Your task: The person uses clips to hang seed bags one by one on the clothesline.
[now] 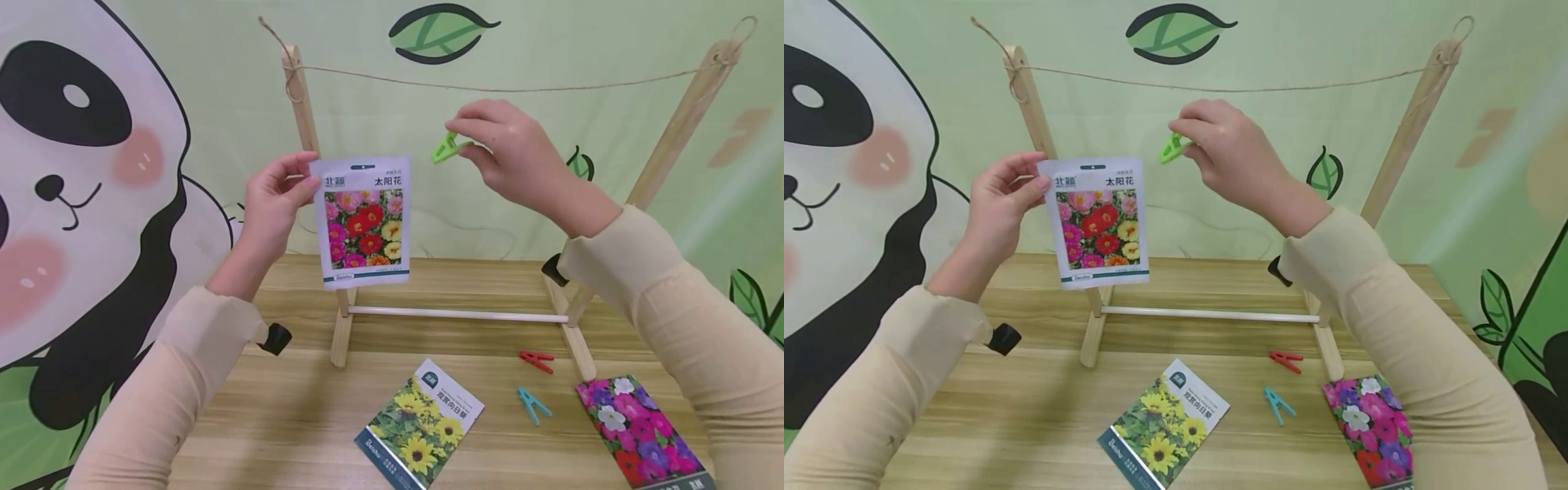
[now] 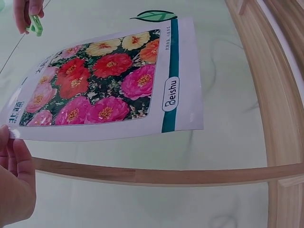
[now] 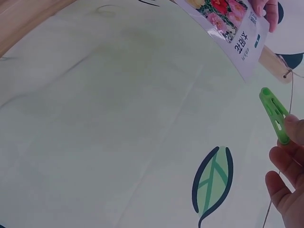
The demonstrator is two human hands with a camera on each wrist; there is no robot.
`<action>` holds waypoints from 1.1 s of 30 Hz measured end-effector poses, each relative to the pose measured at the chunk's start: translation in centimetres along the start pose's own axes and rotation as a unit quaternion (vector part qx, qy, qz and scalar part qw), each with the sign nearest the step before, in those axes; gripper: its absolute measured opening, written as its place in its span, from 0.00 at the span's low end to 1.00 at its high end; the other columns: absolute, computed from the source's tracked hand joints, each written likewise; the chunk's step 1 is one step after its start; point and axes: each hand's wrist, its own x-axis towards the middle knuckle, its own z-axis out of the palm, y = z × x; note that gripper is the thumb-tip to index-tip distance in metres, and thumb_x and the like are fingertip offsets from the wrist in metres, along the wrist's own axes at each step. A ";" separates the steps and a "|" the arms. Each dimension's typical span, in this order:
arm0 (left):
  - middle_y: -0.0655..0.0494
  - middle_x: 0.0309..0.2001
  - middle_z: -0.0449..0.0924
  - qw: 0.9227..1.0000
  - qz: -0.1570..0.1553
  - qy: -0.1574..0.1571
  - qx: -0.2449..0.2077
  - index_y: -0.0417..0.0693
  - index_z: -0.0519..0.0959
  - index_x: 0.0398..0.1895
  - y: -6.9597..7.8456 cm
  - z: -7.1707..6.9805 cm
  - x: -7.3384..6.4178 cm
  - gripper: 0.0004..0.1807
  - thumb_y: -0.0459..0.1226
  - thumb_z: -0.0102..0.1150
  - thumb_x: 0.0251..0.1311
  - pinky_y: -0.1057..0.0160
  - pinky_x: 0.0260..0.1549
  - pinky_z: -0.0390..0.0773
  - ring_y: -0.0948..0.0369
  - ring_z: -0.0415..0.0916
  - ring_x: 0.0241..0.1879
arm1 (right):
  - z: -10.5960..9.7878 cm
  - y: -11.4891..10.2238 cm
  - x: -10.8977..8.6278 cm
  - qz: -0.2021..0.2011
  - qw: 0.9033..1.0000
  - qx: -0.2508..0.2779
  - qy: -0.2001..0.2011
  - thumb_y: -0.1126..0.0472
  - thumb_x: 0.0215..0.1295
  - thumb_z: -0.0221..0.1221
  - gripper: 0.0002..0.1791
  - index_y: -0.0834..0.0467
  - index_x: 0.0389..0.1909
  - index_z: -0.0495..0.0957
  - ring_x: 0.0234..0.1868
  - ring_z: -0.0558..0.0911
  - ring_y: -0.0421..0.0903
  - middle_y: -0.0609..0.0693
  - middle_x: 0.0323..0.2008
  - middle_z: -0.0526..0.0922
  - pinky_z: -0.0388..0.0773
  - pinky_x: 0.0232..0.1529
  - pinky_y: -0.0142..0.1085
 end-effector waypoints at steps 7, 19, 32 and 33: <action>0.62 0.40 0.74 1.000 0.014 0.005 -0.006 0.30 0.80 0.61 0.5 0.3 0.4 0.15 0.23 0.56 0.75 0.73 0.44 0.83 0.62 0.77 0.45 | -0.2 -0.1 0.6 -0.003 1.000 -0.005 0.007 0.78 0.72 0.61 0.13 0.76 0.54 0.83 0.59 0.81 0.66 0.70 0.53 0.84 0.78 0.65 0.55; 0.61 0.40 0.74 0.999 0.025 0.007 -0.028 0.34 0.82 0.58 1.1 0.8 1.1 0.13 0.23 0.56 0.75 0.73 0.42 0.80 0.62 0.76 0.44 | -0.8 -0.4 1.5 -0.002 1.000 -0.015 0.018 0.78 0.74 0.59 0.13 0.75 0.55 0.83 0.58 0.80 0.66 0.70 0.53 0.84 0.80 0.62 0.55; 0.59 0.39 0.73 0.997 0.044 0.003 -0.058 0.43 0.88 0.51 1.9 1.5 1.3 0.14 0.22 0.58 0.73 0.73 0.39 0.79 0.61 0.74 0.41 | -1.4 -0.5 2.4 0.002 0.999 -0.032 0.021 0.77 0.73 0.59 0.13 0.75 0.55 0.83 0.57 0.79 0.67 0.70 0.52 0.83 0.77 0.63 0.55; 0.59 0.39 0.73 0.997 0.045 0.003 -0.059 0.42 0.88 0.51 1.9 1.5 1.4 0.14 0.22 0.57 0.73 0.73 0.39 0.79 0.61 0.74 0.41 | -1.4 -0.6 2.5 0.003 0.999 -0.033 0.021 0.77 0.73 0.60 0.13 0.75 0.55 0.83 0.57 0.78 0.67 0.70 0.52 0.83 0.77 0.63 0.55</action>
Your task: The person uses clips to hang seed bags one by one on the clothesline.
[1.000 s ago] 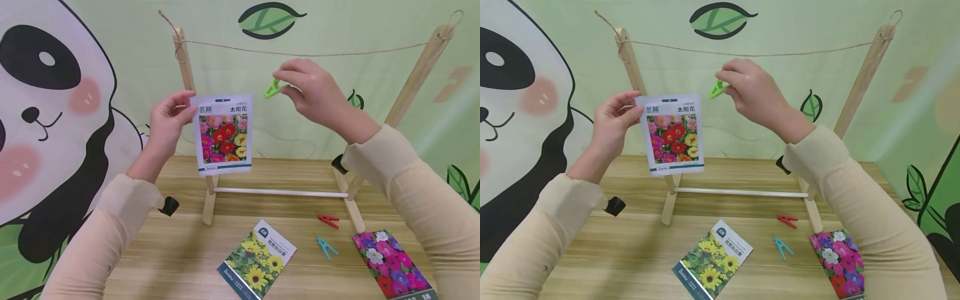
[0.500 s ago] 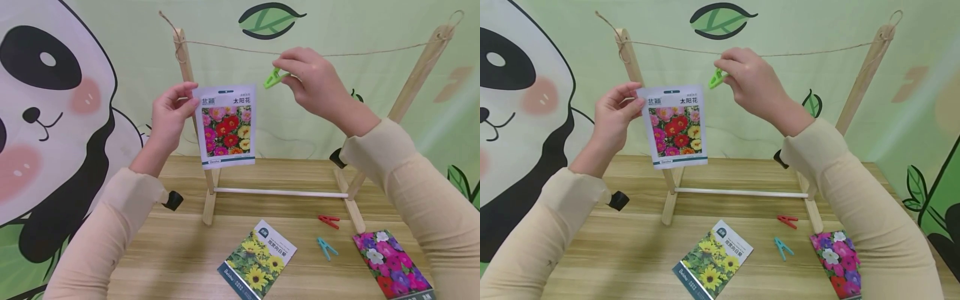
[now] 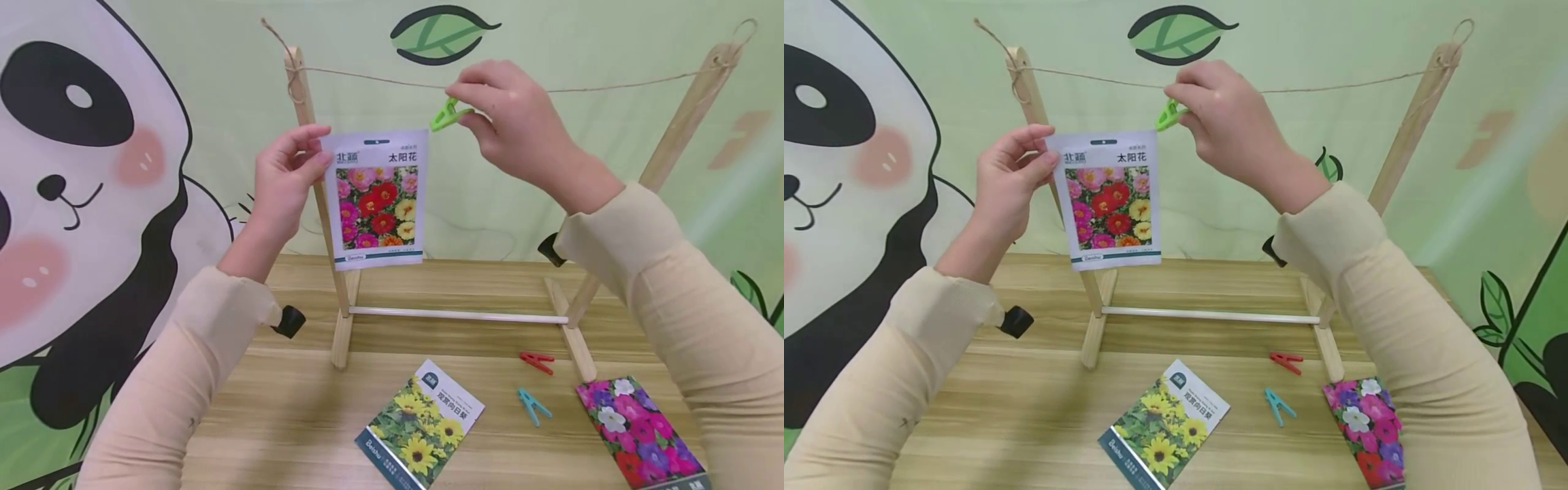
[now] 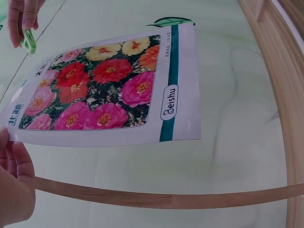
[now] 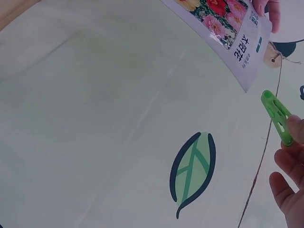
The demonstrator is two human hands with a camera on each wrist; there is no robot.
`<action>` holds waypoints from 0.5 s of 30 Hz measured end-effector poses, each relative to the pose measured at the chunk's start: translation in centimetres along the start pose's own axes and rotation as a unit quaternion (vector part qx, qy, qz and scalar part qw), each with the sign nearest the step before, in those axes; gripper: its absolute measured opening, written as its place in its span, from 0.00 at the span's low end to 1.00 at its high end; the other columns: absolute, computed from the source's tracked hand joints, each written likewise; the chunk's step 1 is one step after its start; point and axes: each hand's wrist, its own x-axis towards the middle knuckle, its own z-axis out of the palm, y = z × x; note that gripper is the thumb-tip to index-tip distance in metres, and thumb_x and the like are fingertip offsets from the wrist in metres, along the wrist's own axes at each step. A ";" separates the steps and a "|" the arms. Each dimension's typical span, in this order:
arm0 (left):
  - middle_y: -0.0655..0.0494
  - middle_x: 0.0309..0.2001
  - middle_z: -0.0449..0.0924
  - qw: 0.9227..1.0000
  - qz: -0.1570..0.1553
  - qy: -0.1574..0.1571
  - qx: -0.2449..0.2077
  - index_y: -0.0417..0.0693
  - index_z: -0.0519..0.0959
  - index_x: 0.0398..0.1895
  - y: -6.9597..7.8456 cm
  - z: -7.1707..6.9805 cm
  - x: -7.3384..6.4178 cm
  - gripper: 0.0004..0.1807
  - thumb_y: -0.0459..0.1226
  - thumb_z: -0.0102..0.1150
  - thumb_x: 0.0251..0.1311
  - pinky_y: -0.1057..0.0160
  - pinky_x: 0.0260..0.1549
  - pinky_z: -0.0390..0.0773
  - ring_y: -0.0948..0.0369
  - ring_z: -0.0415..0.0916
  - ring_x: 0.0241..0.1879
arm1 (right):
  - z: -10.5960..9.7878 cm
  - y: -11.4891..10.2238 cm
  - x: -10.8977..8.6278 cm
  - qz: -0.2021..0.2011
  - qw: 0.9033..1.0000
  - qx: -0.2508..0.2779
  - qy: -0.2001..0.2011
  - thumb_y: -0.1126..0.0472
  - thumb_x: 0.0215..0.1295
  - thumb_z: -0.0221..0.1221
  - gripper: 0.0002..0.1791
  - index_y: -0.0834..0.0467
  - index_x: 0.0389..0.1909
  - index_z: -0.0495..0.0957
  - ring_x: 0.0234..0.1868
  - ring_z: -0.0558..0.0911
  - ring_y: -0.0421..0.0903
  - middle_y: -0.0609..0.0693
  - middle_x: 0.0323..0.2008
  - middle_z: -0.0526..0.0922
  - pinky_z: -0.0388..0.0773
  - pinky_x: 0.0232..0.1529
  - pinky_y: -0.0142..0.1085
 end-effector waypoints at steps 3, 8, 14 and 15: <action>0.59 0.39 0.73 1.000 -0.002 0.002 -0.002 0.42 0.88 0.51 0.1 0.1 0.0 0.14 0.22 0.57 0.73 0.73 0.39 0.79 0.62 0.75 0.42 | -0.1 0.0 0.1 0.001 1.000 -0.001 0.001 0.77 0.73 0.61 0.14 0.75 0.55 0.83 0.57 0.78 0.66 0.69 0.52 0.83 0.76 0.63 0.54; 0.59 0.39 0.73 1.000 -0.006 0.006 -0.003 0.43 0.88 0.50 0.2 0.3 0.2 0.14 0.21 0.57 0.73 0.73 0.40 0.79 0.61 0.75 0.42 | -0.2 0.0 0.4 -0.003 1.000 0.002 0.007 0.75 0.73 0.62 0.13 0.74 0.55 0.84 0.56 0.77 0.66 0.69 0.51 0.83 0.76 0.62 0.55; 0.58 0.39 0.73 1.000 -0.002 0.006 0.000 0.40 0.87 0.52 0.4 0.6 0.3 0.14 0.21 0.57 0.73 0.73 0.39 0.79 0.62 0.74 0.40 | -0.2 -0.1 0.8 -0.010 1.000 -0.004 0.008 0.73 0.73 0.63 0.13 0.74 0.55 0.84 0.57 0.77 0.66 0.68 0.52 0.82 0.76 0.62 0.55; 0.58 0.39 0.73 1.000 0.000 0.005 -0.001 0.41 0.87 0.52 0.4 0.6 0.4 0.14 0.21 0.57 0.73 0.73 0.39 0.78 0.62 0.74 0.40 | -0.3 -0.1 0.9 -0.010 1.000 -0.005 0.007 0.73 0.73 0.63 0.13 0.74 0.55 0.84 0.57 0.77 0.66 0.68 0.52 0.82 0.76 0.62 0.55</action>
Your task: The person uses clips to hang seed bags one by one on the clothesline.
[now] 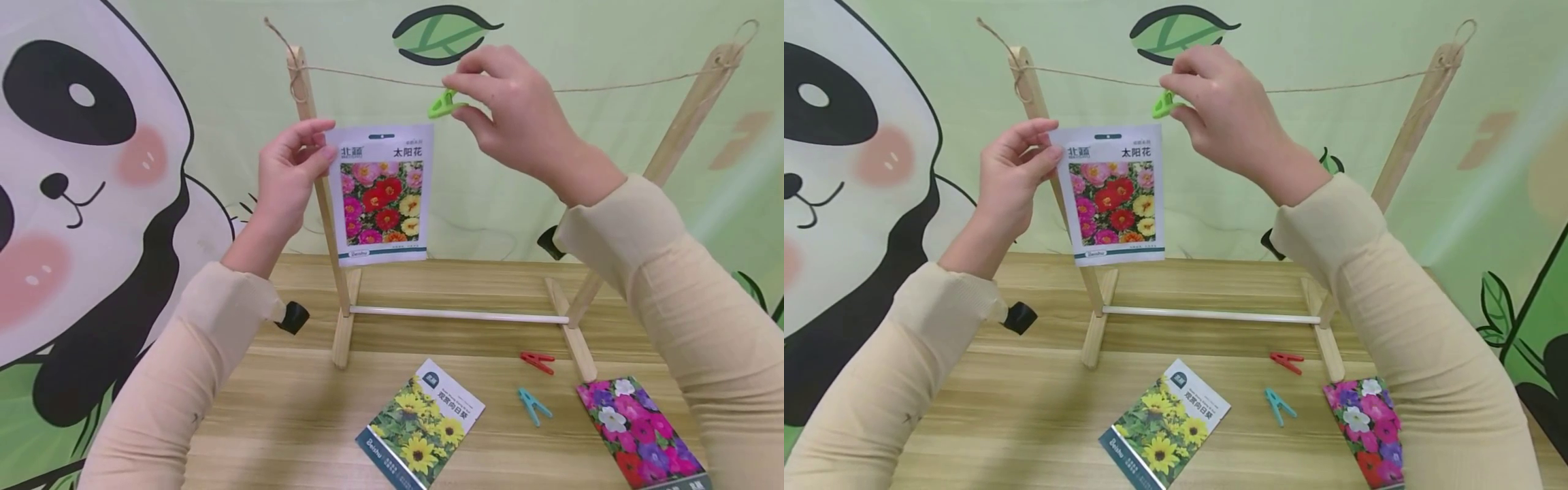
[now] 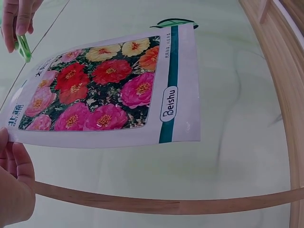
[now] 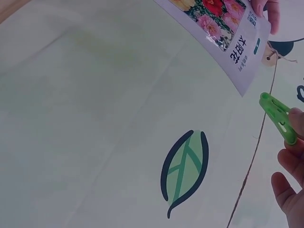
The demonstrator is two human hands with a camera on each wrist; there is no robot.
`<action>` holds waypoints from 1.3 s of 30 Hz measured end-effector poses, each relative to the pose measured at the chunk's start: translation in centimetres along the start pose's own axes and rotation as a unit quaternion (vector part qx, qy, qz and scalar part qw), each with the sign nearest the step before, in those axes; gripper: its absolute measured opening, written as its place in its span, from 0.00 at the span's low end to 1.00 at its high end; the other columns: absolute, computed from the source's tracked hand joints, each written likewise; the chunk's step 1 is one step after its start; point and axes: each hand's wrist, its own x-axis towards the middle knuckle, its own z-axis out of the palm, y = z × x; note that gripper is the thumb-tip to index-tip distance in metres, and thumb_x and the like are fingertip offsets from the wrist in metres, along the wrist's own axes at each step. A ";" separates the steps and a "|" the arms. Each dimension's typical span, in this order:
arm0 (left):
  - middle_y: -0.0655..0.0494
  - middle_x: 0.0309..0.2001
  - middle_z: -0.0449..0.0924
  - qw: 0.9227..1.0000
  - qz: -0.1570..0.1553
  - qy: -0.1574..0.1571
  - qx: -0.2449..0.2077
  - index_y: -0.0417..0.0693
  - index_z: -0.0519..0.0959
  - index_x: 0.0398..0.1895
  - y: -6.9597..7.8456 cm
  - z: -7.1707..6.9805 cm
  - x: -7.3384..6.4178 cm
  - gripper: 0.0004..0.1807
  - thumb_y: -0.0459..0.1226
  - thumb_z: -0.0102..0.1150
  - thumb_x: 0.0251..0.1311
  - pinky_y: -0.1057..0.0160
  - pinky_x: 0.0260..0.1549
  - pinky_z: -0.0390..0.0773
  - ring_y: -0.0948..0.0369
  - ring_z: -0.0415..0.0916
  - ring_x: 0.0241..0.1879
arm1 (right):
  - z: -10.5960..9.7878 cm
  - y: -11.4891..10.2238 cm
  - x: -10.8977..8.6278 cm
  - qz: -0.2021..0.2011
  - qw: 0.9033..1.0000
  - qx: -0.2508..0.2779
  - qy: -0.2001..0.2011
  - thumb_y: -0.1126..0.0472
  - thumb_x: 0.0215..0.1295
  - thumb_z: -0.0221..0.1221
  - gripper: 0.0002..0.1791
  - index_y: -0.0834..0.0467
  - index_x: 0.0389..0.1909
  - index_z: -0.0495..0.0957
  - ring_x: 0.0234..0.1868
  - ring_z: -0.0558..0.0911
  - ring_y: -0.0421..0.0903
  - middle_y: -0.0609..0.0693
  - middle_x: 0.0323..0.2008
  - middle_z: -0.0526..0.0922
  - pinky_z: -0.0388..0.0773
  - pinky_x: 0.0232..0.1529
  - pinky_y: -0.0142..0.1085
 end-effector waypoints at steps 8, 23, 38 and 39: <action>0.59 0.39 0.74 1.000 0.009 -0.007 -0.003 0.40 0.87 0.52 0.3 0.3 0.3 0.14 0.21 0.57 0.73 0.73 0.41 0.79 0.62 0.76 0.42 | -0.3 0.1 0.7 0.007 1.000 0.001 -0.008 0.73 0.72 0.65 0.15 0.73 0.56 0.84 0.60 0.77 0.65 0.69 0.53 0.82 0.75 0.66 0.53; 0.59 0.39 0.74 1.000 0.021 -0.002 0.000 0.35 0.85 0.55 0.5 1.0 0.7 0.13 0.22 0.57 0.74 0.72 0.43 0.81 0.61 0.77 0.42 | -1.1 -0.1 2.3 0.036 0.999 -0.018 -0.034 0.72 0.75 0.62 0.15 0.74 0.59 0.83 0.62 0.75 0.64 0.69 0.57 0.81 0.73 0.67 0.54; 0.59 0.39 0.73 1.000 0.021 0.011 -0.007 0.34 0.85 0.55 0.7 1.8 1.2 0.13 0.21 0.57 0.73 0.71 0.42 0.81 0.61 0.77 0.41 | -2.3 -0.9 4.3 0.031 0.993 -0.050 -0.098 0.72 0.76 0.60 0.15 0.72 0.59 0.83 0.60 0.76 0.63 0.66 0.57 0.82 0.74 0.66 0.54; 0.59 0.39 0.73 1.000 0.021 0.012 -0.006 0.33 0.84 0.56 0.8 1.9 1.2 0.13 0.21 0.57 0.73 0.71 0.42 0.80 0.61 0.77 0.41 | -2.3 -1.0 4.4 0.033 0.993 -0.051 -0.101 0.72 0.76 0.60 0.15 0.72 0.59 0.83 0.60 0.77 0.63 0.66 0.57 0.82 0.75 0.66 0.54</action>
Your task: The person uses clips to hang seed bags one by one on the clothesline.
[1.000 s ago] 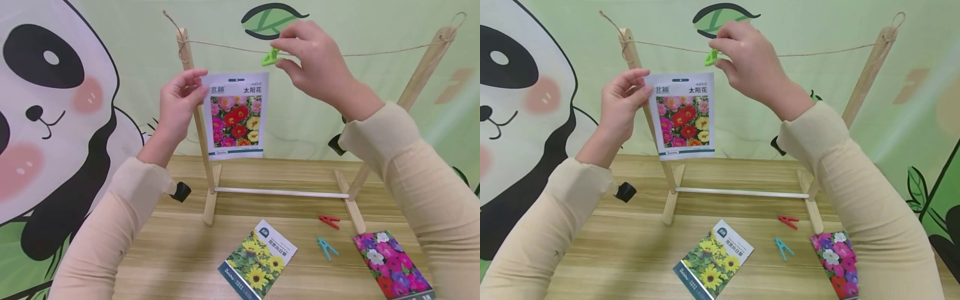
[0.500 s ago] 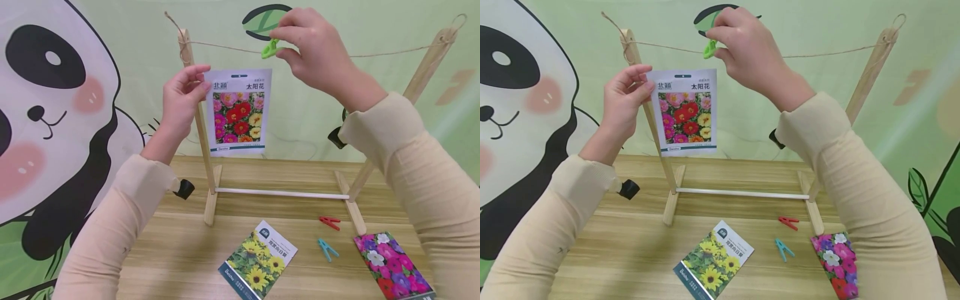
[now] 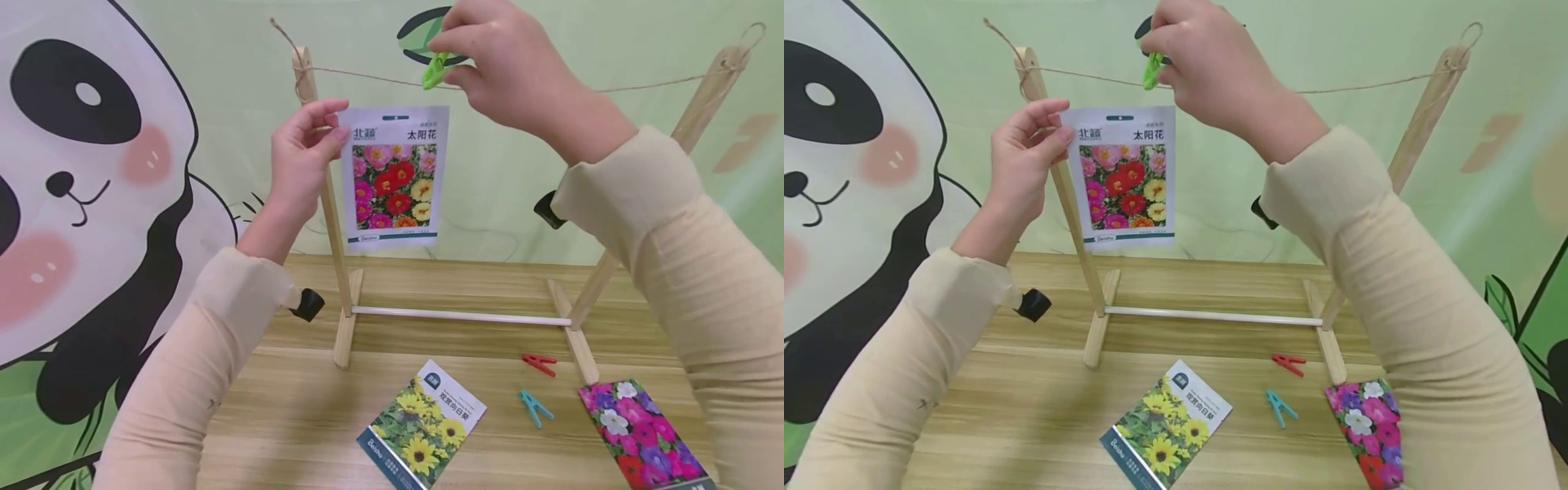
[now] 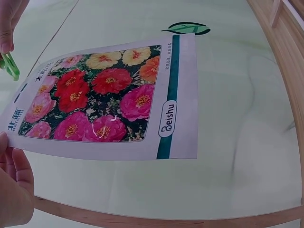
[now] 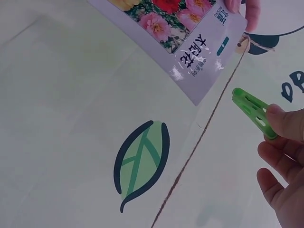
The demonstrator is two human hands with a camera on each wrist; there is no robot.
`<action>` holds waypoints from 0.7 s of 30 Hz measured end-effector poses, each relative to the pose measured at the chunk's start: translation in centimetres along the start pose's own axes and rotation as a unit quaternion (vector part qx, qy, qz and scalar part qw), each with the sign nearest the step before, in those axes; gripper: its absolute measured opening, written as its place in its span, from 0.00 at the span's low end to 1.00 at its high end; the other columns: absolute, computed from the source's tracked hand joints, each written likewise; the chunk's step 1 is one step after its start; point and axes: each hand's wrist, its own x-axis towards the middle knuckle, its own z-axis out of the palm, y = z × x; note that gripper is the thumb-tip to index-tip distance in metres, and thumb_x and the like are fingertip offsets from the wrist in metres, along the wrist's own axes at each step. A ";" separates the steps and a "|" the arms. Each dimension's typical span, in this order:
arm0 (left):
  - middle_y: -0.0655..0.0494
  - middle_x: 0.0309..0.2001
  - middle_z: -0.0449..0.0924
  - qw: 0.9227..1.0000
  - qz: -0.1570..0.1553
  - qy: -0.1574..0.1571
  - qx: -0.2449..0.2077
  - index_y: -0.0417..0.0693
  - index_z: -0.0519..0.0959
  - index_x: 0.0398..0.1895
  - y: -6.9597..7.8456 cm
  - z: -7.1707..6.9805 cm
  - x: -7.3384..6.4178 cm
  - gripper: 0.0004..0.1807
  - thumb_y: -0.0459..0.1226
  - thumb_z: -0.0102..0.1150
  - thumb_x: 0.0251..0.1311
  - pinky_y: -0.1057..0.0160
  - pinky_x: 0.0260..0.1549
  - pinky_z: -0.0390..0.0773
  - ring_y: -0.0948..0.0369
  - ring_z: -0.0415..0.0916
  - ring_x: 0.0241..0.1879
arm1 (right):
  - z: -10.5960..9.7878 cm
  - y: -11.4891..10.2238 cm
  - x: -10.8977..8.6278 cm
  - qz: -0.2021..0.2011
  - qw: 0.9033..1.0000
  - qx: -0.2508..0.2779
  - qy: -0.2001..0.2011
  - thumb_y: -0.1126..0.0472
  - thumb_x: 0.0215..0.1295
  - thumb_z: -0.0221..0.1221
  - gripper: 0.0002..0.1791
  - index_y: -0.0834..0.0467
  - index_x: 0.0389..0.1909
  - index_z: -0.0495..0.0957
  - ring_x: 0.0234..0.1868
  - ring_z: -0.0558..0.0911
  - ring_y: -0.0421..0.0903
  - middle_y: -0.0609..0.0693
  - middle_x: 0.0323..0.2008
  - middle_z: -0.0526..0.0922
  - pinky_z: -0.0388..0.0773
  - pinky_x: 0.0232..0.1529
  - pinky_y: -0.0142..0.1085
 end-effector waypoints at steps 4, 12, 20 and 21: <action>0.59 0.38 0.73 1.000 -0.003 0.006 0.002 0.33 0.84 0.57 0.0 0.2 0.1 0.14 0.21 0.57 0.73 0.71 0.41 0.80 0.61 0.76 0.41 | -0.2 -0.3 0.3 0.011 1.000 0.001 -0.014 0.72 0.78 0.58 0.15 0.72 0.59 0.83 0.60 0.76 0.62 0.65 0.57 0.82 0.75 0.66 0.53; 0.59 0.38 0.73 1.000 -0.002 0.009 -0.007 0.32 0.84 0.56 0.0 0.5 0.2 0.13 0.21 0.57 0.73 0.71 0.41 0.79 0.62 0.76 0.40 | -0.3 -0.6 0.9 0.027 0.999 -0.012 -0.033 0.71 0.79 0.57 0.16 0.72 0.62 0.81 0.62 0.76 0.62 0.66 0.60 0.81 0.76 0.67 0.52; 0.59 0.38 0.73 1.000 -0.001 0.009 -0.009 0.33 0.84 0.56 0.0 0.8 0.3 0.13 0.22 0.57 0.73 0.70 0.42 0.80 0.62 0.77 0.41 | -0.5 -0.7 1.4 0.032 0.998 -0.018 -0.043 0.71 0.79 0.56 0.16 0.72 0.62 0.81 0.63 0.75 0.62 0.66 0.61 0.81 0.75 0.68 0.53; 0.59 0.38 0.73 1.000 -0.002 0.009 -0.009 0.33 0.84 0.56 0.0 0.8 0.3 0.13 0.22 0.57 0.73 0.70 0.42 0.80 0.62 0.77 0.41 | -0.5 -0.8 1.4 0.032 0.998 -0.018 -0.044 0.71 0.79 0.56 0.16 0.72 0.62 0.81 0.63 0.75 0.62 0.66 0.61 0.81 0.76 0.68 0.53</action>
